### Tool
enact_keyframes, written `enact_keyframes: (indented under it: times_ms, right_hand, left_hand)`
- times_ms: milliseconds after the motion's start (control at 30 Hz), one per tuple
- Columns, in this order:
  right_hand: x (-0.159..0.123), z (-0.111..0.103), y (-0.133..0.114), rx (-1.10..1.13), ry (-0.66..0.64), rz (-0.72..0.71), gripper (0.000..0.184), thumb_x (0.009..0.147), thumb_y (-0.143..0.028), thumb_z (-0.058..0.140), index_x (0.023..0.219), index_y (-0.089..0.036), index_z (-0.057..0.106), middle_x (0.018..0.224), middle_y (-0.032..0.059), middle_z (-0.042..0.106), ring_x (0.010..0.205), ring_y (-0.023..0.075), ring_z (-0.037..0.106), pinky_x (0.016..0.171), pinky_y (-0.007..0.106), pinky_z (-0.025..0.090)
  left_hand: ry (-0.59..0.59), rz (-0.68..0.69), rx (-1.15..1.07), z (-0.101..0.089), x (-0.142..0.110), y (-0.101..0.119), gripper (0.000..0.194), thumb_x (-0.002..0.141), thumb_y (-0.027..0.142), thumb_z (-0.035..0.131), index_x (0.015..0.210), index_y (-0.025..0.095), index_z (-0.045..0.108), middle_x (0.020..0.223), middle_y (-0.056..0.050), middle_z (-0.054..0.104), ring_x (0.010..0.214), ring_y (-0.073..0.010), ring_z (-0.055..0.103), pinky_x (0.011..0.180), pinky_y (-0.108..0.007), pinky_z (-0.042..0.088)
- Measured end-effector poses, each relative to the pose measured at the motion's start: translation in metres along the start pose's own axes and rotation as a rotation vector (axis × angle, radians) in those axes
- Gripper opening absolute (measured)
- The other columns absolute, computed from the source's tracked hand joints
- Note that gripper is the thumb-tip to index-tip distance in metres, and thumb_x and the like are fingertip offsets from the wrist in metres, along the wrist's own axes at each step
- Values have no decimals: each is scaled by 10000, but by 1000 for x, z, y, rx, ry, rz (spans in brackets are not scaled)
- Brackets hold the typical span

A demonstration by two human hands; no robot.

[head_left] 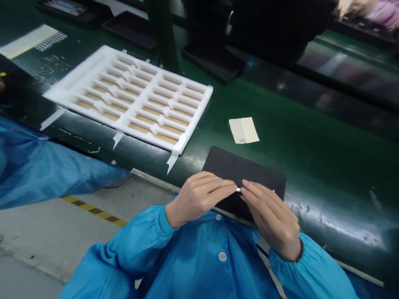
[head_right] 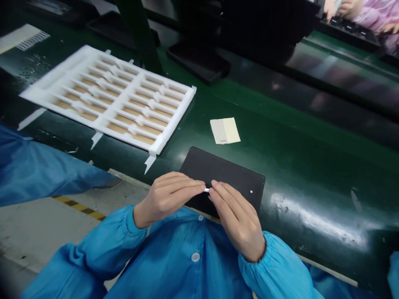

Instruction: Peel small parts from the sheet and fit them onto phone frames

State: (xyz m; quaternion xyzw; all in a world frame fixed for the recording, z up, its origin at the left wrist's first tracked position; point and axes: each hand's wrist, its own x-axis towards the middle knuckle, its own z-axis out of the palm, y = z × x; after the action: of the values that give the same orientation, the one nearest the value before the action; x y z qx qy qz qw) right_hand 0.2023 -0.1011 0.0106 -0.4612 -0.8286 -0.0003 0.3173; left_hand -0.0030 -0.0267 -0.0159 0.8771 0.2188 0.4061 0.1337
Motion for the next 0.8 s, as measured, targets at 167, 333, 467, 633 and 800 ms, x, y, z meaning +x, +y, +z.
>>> enact_keyframes:
  times_ms: [167,333,467,633,800]
  right_hand:
    - [-7,3,7,-28,-76,-101,504,855,9,634,1344,-76,544,1297,173,621,1224,292,587,977,437,585]
    - [6,2,2,184,143,205,376,876,-110,672,1241,-183,615,1223,121,670,1132,276,643,954,475,575]
    - [14,-16,5,232,526,425,340,879,-174,666,1218,-186,647,1187,105,681,1111,323,644,944,538,549]
    - [4,-26,19,104,560,756,301,893,-368,657,1171,-269,711,1171,93,691,1077,364,647,933,550,527]
    - [-12,-6,33,143,429,998,381,834,-598,617,1003,-269,711,1194,140,672,1117,392,624,1002,602,481]
  left_hand:
    - [-20,-7,1,-3,1,1,190,937,96,551,1101,149,629,1070,-52,746,932,-155,710,800,-294,553]
    - [-117,-39,43,-5,6,6,266,957,84,493,1198,121,599,1066,-77,727,943,-178,680,825,-325,544]
    - [-241,-70,92,-24,11,12,296,975,77,434,1201,141,613,1035,-79,716,939,-196,638,881,-364,522]
    - [-253,-208,84,-101,13,-7,214,980,143,497,1109,187,662,1006,-53,732,919,-171,652,892,-327,512]
    - [-132,-566,227,-196,2,-62,166,922,262,610,1009,180,725,986,-39,749,918,-176,689,838,-261,524]
